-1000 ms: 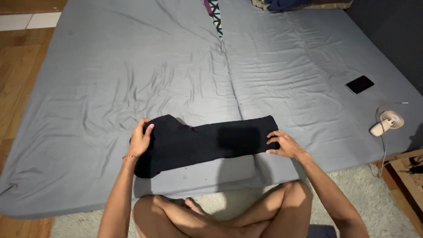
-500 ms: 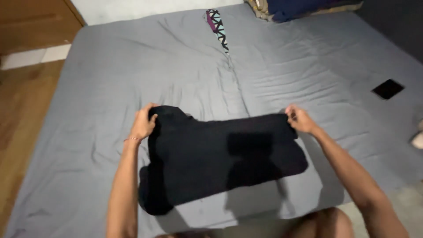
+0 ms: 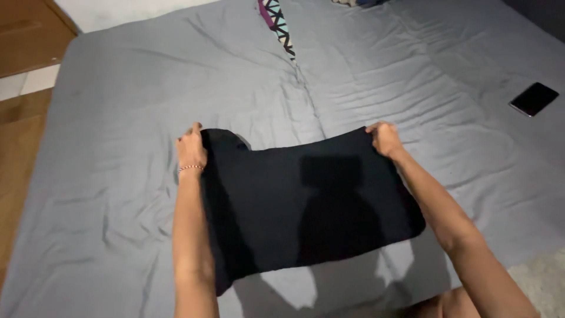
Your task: Folding various items of clothing including shirts and t-shirts while sitting on the floor.
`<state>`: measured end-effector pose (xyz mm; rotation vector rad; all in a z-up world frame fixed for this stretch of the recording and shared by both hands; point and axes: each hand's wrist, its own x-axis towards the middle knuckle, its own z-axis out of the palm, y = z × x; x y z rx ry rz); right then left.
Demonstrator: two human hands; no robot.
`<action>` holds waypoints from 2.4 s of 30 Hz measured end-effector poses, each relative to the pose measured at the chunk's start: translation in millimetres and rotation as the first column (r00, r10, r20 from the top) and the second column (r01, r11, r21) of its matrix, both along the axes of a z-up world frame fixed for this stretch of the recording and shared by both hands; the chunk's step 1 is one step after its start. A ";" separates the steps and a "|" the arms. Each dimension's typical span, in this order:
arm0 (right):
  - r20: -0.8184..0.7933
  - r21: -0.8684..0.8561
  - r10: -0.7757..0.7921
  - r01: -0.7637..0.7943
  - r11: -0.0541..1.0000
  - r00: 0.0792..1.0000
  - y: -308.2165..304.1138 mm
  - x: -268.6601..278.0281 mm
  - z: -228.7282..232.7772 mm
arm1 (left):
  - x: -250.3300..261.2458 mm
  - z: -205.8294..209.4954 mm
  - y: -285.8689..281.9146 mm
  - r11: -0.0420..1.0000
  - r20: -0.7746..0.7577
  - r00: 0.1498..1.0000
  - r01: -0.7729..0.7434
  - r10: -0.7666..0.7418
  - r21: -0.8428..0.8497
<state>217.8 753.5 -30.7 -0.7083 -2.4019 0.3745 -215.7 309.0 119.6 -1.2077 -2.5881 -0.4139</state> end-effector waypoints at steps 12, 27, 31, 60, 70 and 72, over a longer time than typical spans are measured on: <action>0.438 -0.314 0.467 -0.356 0.880 0.768 -153.5 102.5 116.1 | 102.7 -57.9 -115.7 0.877 0.414 0.838 0.453 -0.356 -0.161; 0.476 -0.513 0.294 -0.010 0.858 0.828 -134.3 136.4 64.5 | 173.4 -72.2 -188.4 0.988 0.357 0.932 0.009 -0.065 0.157; 0.410 -0.518 0.409 -0.161 0.840 0.815 -129.2 137.1 68.2 | 160.8 -76.5 -179.6 0.998 0.405 0.914 -0.030 0.008 0.048; 0.551 -0.492 0.354 -0.048 0.869 0.756 -115.8 108.5 57.2 | 158.4 -63.9 -211.2 0.917 0.768 0.538 0.023 -0.347 0.398; 0.072 -0.243 0.711 -0.679 0.693 0.699 -228.7 62.4 131.0 | 173.4 -38.3 -216.8 0.861 0.880 0.089 -0.183 -0.466 0.475; 0.118 -0.389 0.770 -0.684 0.617 0.627 -244.3 43.9 132.7 | 164.1 -53.9 -219.4 0.821 0.830 0.063 -0.121 -0.555 0.558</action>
